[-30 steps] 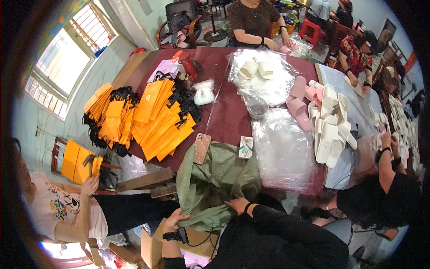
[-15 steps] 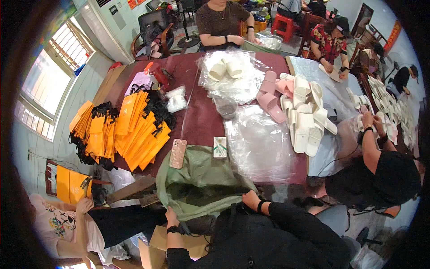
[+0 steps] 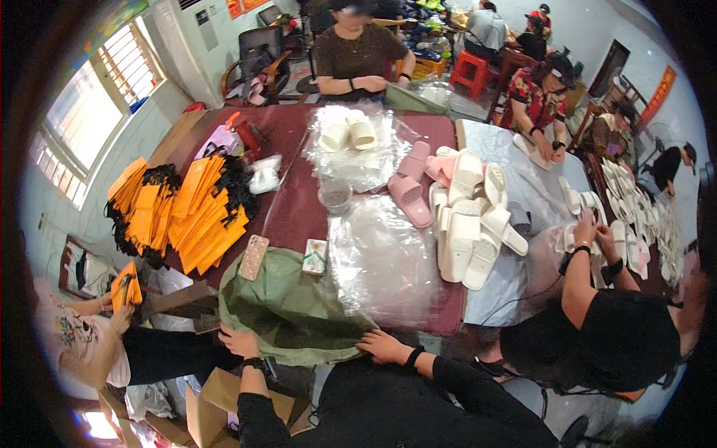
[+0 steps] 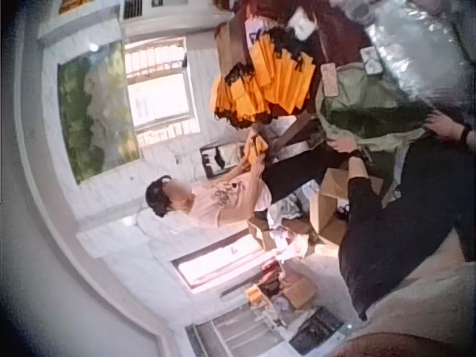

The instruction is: Package finished slippers into plastic bags for shipping.

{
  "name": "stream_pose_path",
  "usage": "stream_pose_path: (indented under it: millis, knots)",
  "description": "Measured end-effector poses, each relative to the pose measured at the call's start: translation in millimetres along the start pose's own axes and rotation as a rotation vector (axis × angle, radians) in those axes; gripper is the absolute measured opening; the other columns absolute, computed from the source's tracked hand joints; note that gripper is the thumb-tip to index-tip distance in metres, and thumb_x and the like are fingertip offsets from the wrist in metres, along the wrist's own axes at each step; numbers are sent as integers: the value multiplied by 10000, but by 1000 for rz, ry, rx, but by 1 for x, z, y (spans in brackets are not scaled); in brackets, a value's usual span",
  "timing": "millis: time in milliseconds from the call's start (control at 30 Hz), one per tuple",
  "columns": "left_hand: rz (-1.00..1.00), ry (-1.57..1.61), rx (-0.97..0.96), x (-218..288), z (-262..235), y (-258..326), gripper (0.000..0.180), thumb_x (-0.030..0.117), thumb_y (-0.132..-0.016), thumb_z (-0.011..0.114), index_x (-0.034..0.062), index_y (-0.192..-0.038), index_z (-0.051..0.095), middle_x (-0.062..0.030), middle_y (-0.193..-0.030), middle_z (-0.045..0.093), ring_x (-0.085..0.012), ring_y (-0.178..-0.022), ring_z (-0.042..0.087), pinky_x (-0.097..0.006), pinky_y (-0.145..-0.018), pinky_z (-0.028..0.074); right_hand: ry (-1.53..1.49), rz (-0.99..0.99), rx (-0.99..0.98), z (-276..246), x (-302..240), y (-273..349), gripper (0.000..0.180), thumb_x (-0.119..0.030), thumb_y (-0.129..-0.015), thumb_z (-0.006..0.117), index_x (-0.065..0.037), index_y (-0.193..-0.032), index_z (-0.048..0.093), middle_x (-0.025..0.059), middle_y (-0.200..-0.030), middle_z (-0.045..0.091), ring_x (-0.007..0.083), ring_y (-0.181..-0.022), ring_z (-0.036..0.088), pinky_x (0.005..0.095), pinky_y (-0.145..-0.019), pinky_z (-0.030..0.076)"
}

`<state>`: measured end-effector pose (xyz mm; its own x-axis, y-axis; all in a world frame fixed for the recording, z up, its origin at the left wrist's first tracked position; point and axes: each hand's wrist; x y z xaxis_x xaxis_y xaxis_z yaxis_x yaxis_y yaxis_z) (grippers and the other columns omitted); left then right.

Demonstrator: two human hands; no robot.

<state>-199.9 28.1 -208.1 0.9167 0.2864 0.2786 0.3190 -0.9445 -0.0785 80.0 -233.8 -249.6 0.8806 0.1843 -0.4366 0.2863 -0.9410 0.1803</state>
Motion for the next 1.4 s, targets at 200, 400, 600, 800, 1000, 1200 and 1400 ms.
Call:
stream_pose_path:
  millis: [200,400,600,800,1000,1200,1400]
  knots:
    - [899,297,-180,106,-10,80,601,48,-700,549,34,-1280,392,-260,-1342,266,-431,-1216,282,-488,-1005,248,-286,89,39,-37,8,-3,438,-168,-757,577,-86,-1181,503,135,-987,605,327,-969,555,440,-841,426]
    - [1512,256,-508,191,40,149,461,224,-754,598,146,-1203,522,-235,-1311,361,-418,-1159,376,-493,-974,303,-331,365,271,-74,30,1,331,-179,-794,547,-71,-1107,532,172,-920,593,359,-860,568,448,-743,453]
    - [1656,-208,-766,212,76,177,526,394,-797,583,293,-1291,434,-228,-1377,297,-438,-1236,306,-543,-990,266,-313,552,688,-73,74,38,404,-200,-769,601,-50,-1135,519,188,-983,589,363,-899,563,435,-760,457]
    - [1714,-230,-834,200,101,167,587,426,-781,599,290,-1316,398,-255,-1381,267,-483,-1232,282,-535,-999,265,-285,1194,947,-121,109,85,617,-252,-725,677,6,-1229,431,194,-1152,531,343,-1057,505,399,-907,399]
    - [1763,-44,-696,179,120,163,638,408,-686,686,245,-1260,460,-250,-1320,319,-455,-1178,317,-571,-928,298,-119,1492,907,-154,201,113,1056,-456,-629,750,22,-1369,168,211,-1398,268,334,-1311,227,461,-1049,210]
    - [1597,-219,-651,169,112,185,545,409,-769,599,238,-1265,456,-174,-1269,439,-363,-1160,403,-529,-964,303,-150,1467,804,-156,263,119,1269,-563,-498,775,14,-1391,83,203,-1448,141,335,-1346,135,505,-1074,108]
    - [1522,-239,-830,185,105,187,576,369,-779,599,204,-1300,415,-192,-1270,433,-384,-1141,420,-531,-933,333,-277,1475,1070,-147,273,132,1093,-452,-607,743,-25,-1392,114,158,-1355,321,295,-1278,288,522,-1068,66]
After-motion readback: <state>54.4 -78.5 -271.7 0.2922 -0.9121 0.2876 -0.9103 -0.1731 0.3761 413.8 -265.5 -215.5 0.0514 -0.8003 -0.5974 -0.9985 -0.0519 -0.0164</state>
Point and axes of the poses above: each hand's wrist, its own y-axis away from the middle knuckle, its own z-axis out of the palm, x = y × z
